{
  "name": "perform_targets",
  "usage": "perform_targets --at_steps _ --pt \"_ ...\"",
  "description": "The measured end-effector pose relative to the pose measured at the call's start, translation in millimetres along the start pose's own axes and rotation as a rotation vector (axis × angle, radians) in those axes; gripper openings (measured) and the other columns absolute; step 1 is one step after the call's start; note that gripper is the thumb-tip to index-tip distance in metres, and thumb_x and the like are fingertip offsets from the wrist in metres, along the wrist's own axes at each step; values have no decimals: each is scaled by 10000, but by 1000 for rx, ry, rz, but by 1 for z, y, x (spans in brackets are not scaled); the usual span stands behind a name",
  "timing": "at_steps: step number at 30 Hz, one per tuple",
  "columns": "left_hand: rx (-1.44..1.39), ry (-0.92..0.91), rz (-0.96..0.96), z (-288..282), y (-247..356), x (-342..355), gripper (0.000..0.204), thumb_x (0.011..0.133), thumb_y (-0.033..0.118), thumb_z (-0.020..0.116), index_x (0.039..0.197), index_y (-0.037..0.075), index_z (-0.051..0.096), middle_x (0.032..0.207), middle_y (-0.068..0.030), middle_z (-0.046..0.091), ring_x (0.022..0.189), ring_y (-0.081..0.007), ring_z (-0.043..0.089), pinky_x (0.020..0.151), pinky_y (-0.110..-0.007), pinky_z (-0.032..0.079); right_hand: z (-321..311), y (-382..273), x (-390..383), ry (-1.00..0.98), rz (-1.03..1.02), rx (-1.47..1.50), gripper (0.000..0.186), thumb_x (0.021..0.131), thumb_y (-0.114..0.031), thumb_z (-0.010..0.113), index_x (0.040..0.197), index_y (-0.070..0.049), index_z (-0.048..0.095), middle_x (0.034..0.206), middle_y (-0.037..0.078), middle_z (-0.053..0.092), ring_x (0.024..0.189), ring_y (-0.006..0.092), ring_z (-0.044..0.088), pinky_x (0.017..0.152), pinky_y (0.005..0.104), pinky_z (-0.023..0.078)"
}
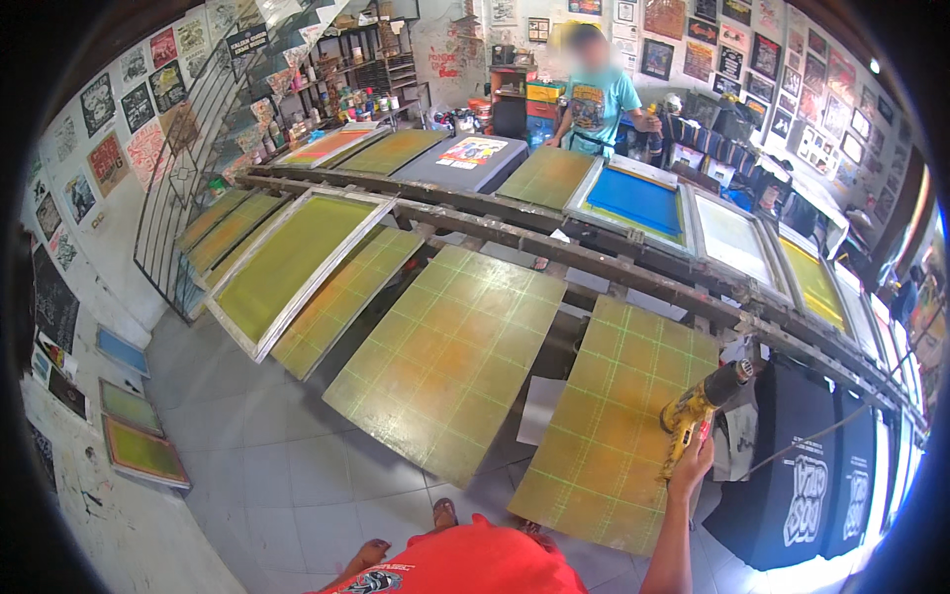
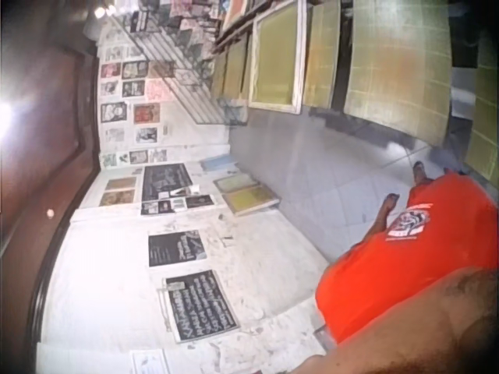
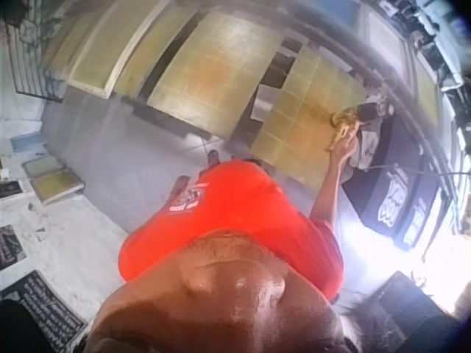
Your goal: The person uses a heat gun to dry white ink on a black t-shirt. They then use a squeegee to pull white ink through a screen printing frame onto the t-shirt, repeating the motion to ensure even coverage.
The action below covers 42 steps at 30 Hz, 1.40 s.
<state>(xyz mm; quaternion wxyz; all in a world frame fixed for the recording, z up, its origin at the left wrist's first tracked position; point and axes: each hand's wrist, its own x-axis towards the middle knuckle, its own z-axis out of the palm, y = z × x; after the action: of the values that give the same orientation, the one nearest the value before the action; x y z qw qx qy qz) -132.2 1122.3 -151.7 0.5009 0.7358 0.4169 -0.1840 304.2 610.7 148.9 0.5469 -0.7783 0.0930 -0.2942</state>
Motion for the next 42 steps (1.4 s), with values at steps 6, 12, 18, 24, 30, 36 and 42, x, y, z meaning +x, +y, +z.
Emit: perform_targets --at_steps 6,12,18,24,30,36,42 --pt "-135 167 32 -91 84 48 449 868 349 633 1074 -50 619 871 -146 660 766 -209 606 687 -336 494 6 26 -2 55 27 48 249 950 -182 519 747 -41 485 628 -35 349 574 72 327 495 281 263" --pt "-178 150 37 -115 113 63 463 874 340 625 1101 -62 601 858 -135 645 706 -178 583 638 -316 485 16 26 -6 98 -74 -101 266 946 -197 526 756 -10 516 620 -9 383 576 91 342 503 302 283" --pt "-51 93 -25 -91 80 62 470 859 364 613 1075 -54 632 957 -190 673 841 -277 629 759 -361 496 23 12 -8 65 -19 -78 253 943 -189 518 801 20 542 632 12 407 607 105 362 530 315 300" --pt "29 7 -68 -73 64 53 485 849 376 612 1066 -57 642 992 -219 674 933 -317 634 830 -373 489 -4 -14 -1 80 89 20 233 951 -193 517 824 -11 589 653 -51 392 601 75 348 520 281 279" --pt "40 -16 -36 -66 54 78 498 851 392 609 1044 -65 648 1019 -235 665 971 -331 628 846 -370 486 -90 -72 7 72 129 -12 259 947 -288 530 756 -116 553 609 -76 329 523 27 293 460 227 212" --pt "122 -98 158 -56 64 115 509 875 430 562 1050 -39 655 1098 -234 641 1054 -351 599 910 -370 459 -176 -121 -13 327 265 -26 180 942 -295 568 900 -121 591 608 -96 366 486 -7 292 424 184 225" --pt "177 -208 152 -48 93 139 510 881 446 551 1068 -17 653 1121 -222 636 1071 -341 593 922 -373 453 -249 -203 -48 332 326 202 182 959 -287 532 939 -114 584 574 -89 346 422 -6 288 375 165 233"
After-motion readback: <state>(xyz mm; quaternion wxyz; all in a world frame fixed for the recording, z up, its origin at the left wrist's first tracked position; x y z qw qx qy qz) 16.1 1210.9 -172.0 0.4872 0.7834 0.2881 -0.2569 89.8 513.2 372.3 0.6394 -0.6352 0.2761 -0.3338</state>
